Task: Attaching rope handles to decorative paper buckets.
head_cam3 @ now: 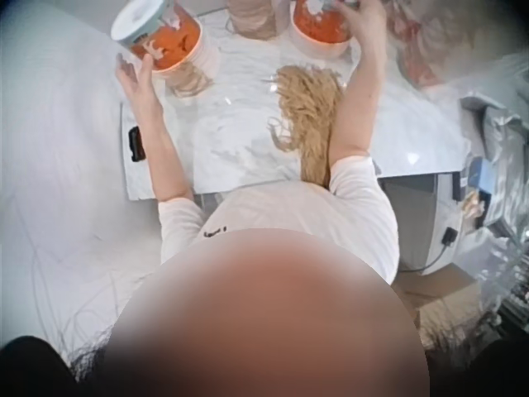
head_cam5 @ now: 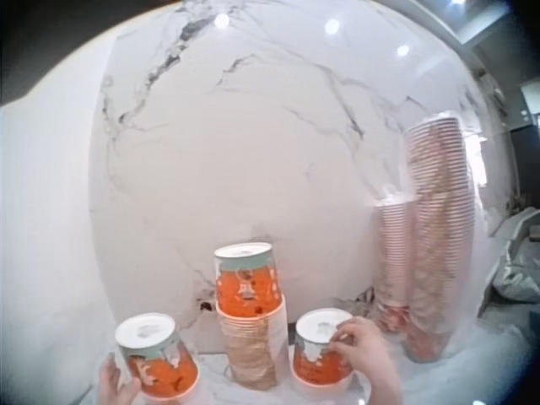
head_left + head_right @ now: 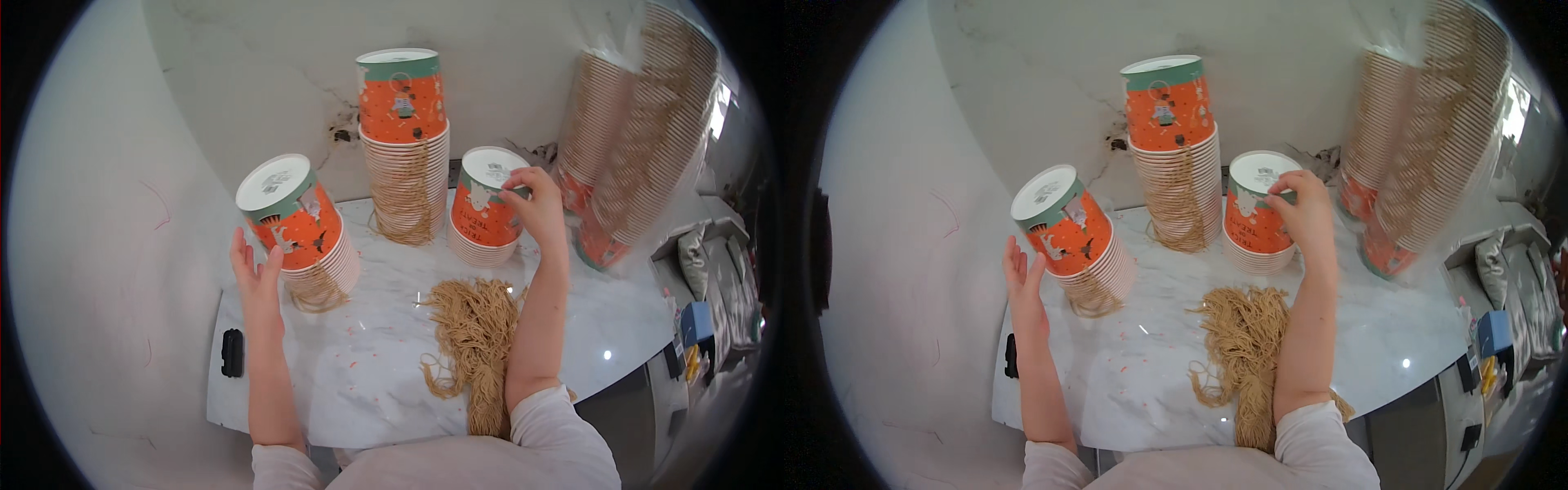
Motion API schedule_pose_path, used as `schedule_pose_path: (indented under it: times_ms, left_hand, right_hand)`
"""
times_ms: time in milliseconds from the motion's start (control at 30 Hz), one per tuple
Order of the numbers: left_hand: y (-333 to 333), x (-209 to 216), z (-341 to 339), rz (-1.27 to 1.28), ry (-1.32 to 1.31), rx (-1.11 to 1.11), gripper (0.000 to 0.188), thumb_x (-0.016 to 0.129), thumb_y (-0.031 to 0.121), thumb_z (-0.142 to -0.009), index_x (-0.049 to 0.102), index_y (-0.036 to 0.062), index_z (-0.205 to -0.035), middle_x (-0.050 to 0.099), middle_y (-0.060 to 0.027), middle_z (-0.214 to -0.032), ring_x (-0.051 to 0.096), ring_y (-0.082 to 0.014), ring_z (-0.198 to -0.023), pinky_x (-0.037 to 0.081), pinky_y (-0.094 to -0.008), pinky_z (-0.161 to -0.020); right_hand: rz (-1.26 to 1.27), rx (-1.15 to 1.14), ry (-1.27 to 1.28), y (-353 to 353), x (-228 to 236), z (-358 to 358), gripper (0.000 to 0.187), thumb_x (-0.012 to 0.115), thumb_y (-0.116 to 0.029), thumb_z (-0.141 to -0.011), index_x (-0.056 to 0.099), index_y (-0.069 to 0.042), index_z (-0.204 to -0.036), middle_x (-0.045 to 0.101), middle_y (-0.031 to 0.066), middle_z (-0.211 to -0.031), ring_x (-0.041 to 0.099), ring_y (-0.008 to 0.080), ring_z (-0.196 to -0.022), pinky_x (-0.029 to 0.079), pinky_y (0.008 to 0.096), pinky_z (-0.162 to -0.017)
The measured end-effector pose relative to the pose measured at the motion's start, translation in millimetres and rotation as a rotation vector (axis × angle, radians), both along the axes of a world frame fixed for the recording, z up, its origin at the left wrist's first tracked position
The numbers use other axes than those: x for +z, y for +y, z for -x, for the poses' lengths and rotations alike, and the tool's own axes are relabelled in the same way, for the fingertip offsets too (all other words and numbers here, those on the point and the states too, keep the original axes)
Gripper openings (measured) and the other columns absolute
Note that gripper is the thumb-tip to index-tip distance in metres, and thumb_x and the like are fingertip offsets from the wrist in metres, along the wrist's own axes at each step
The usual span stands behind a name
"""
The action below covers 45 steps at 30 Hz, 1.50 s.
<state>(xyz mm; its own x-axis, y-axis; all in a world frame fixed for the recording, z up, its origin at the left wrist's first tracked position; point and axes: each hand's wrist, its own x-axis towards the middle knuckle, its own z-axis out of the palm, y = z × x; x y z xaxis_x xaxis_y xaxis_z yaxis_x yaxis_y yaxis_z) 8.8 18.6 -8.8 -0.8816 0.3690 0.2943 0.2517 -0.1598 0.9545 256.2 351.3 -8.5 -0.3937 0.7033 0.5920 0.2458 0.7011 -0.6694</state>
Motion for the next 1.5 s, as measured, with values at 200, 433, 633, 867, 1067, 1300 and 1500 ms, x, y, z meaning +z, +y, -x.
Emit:
schedule_pose_path:
  times_ms: [200,433,633,867,1067,1300,1500]
  left_hand:
    - [5.7,-27.2,-32.1,0.003,0.157,-0.082,0.085,0.073,0.023,-0.095,0.023,0.0068,-0.161,0.023,-0.0124,-0.166,0.019,-0.0312,-0.156,0.014,-0.0453,-0.126]
    - [-1.6,-80.6,-54.8,0.048,0.121,-0.173,0.081,0.068,0.008,-0.096,0.020,0.0056,-0.161,0.024,-0.0127,-0.165,0.030,-0.0303,-0.151,0.025,-0.0432,-0.123]
    - [5.6,-108.9,-69.2,-0.007,0.024,-0.187,0.076,0.066,0.003,-0.097,0.023,0.0047,-0.160,0.031,-0.0135,-0.160,0.041,-0.0305,-0.144,0.030,-0.0427,-0.120]
    - [7.0,-129.2,-76.5,0.096,0.117,-0.181,0.077,0.071,0.009,-0.094,0.027,0.0040,-0.157,0.036,-0.0133,-0.157,0.047,-0.0287,-0.138,0.035,-0.0434,-0.117]
    - [-0.5,-128.7,-79.9,0.074,0.266,-0.314,0.077,0.076,0.016,-0.089,0.036,0.0037,-0.154,0.037,-0.0138,-0.157,0.045,-0.0288,-0.139,0.036,-0.0438,-0.117]
    - [-7.7,-119.4,-82.3,-0.098,0.336,-0.522,0.086,0.078,0.039,-0.090,0.036,0.0031,-0.155,0.035,-0.0157,-0.160,0.036,-0.0273,-0.147,0.033,-0.0425,-0.119]
    - [-21.8,-117.1,-95.8,-0.464,-0.218,-0.555,0.048,0.065,0.015,-0.103,0.048,-0.0001,-0.145,0.060,-0.0119,-0.140,0.058,-0.0191,-0.128,0.047,-0.0336,-0.106]
  right_hand:
    - [0.005,-0.061,0.079,0.3,-4.1,10.1,0.014,0.078,-0.005,-0.079,0.070,-0.001,-0.090,0.065,0.0114,-0.100,0.062,0.0310,-0.101,0.050,0.0410,-0.088]
    - [-0.060,-0.100,0.148,-3.8,0.3,14.4,0.014,0.078,-0.004,-0.079,0.069,-0.001,-0.089,0.064,0.0123,-0.099,0.061,0.0322,-0.099,0.049,0.0416,-0.086]
    - [-0.098,-0.115,0.204,-15.1,11.2,14.3,0.013,0.077,-0.002,-0.080,0.070,-0.002,-0.091,0.064,0.0104,-0.100,0.062,0.0270,-0.094,0.051,0.0366,-0.077]
    - [-0.343,-0.158,0.483,-33.2,38.6,-3.6,0.014,0.076,-0.001,-0.084,0.074,-0.002,-0.098,0.067,0.0081,-0.102,0.064,0.0188,-0.095,0.052,0.0312,-0.078]
    - [-0.257,0.079,0.692,-107.2,67.6,-24.6,0.014,0.071,0.008,-0.091,0.069,0.002,-0.103,0.065,0.0105,-0.115,0.063,0.0187,-0.113,0.055,0.0320,-0.097]
    - [-0.172,0.398,0.288,-175.7,70.3,-3.1,0.022,0.075,0.010,-0.070,0.070,-0.001,-0.088,0.069,0.0094,-0.098,0.065,0.0271,-0.110,0.049,0.0343,-0.092]
    - [-0.139,0.586,0.041,-180.5,55.6,24.8,0.022,0.077,0.006,-0.073,0.069,-0.001,-0.092,0.069,0.0087,-0.096,0.066,0.0269,-0.106,0.050,0.0365,-0.092]
